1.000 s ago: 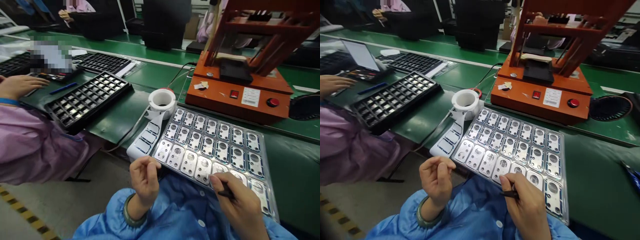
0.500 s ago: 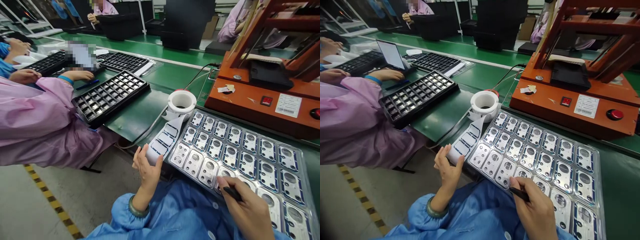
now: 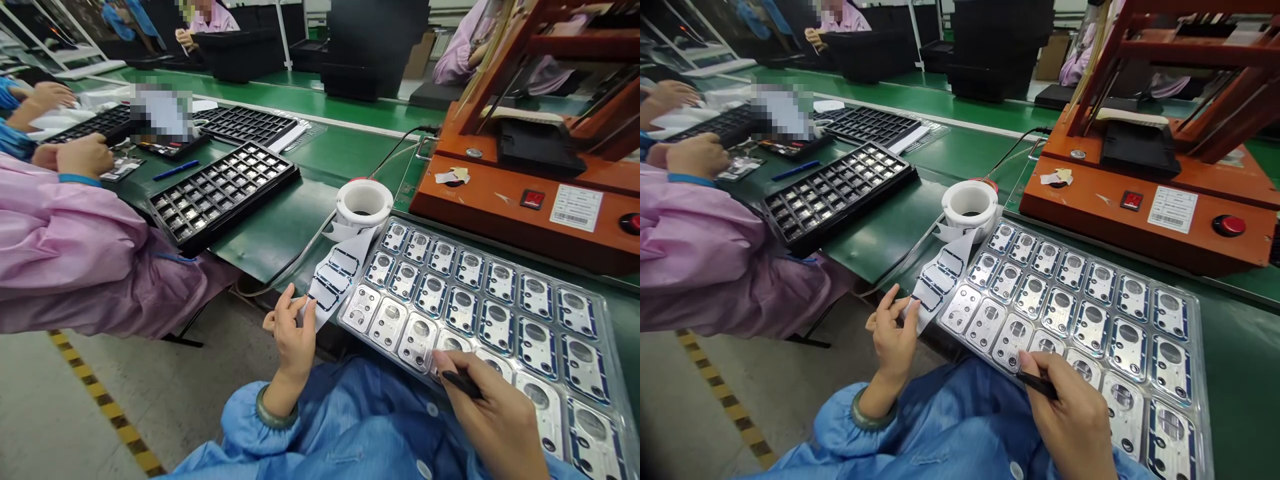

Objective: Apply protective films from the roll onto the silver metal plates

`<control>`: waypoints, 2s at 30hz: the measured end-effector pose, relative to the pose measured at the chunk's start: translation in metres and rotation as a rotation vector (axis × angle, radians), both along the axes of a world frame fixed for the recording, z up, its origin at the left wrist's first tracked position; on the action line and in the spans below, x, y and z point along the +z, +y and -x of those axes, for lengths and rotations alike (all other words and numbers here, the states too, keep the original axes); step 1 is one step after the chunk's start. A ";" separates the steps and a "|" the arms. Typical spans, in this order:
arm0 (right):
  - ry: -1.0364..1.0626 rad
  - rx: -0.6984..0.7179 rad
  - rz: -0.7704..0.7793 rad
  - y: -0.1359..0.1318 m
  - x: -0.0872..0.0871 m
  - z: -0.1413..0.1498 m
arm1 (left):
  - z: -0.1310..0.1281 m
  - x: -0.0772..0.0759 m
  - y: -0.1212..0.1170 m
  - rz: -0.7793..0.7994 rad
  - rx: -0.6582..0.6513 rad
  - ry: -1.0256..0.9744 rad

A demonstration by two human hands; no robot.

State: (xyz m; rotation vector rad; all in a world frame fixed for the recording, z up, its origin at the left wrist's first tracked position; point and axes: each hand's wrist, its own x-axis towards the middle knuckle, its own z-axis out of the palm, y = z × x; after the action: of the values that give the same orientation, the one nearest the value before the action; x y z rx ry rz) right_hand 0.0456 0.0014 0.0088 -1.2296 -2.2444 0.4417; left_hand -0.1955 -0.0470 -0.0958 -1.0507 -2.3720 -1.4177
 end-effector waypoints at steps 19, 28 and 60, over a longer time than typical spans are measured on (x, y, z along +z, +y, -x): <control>0.026 0.033 -0.068 -0.001 -0.006 0.002 | 0.007 -0.002 -0.001 -0.192 -0.062 0.263; -0.004 0.051 -0.054 -0.002 -0.011 -0.002 | 0.010 0.008 -0.004 -0.368 -0.144 0.364; 0.259 0.003 -0.033 -0.017 0.012 0.001 | -0.039 0.075 -0.013 -0.425 -0.686 -0.377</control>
State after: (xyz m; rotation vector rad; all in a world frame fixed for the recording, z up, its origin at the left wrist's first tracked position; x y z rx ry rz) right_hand 0.0450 -0.0155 0.0209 -1.0858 -2.0261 0.5309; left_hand -0.1560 -0.0601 -0.0206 -1.6634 -1.8153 -2.4000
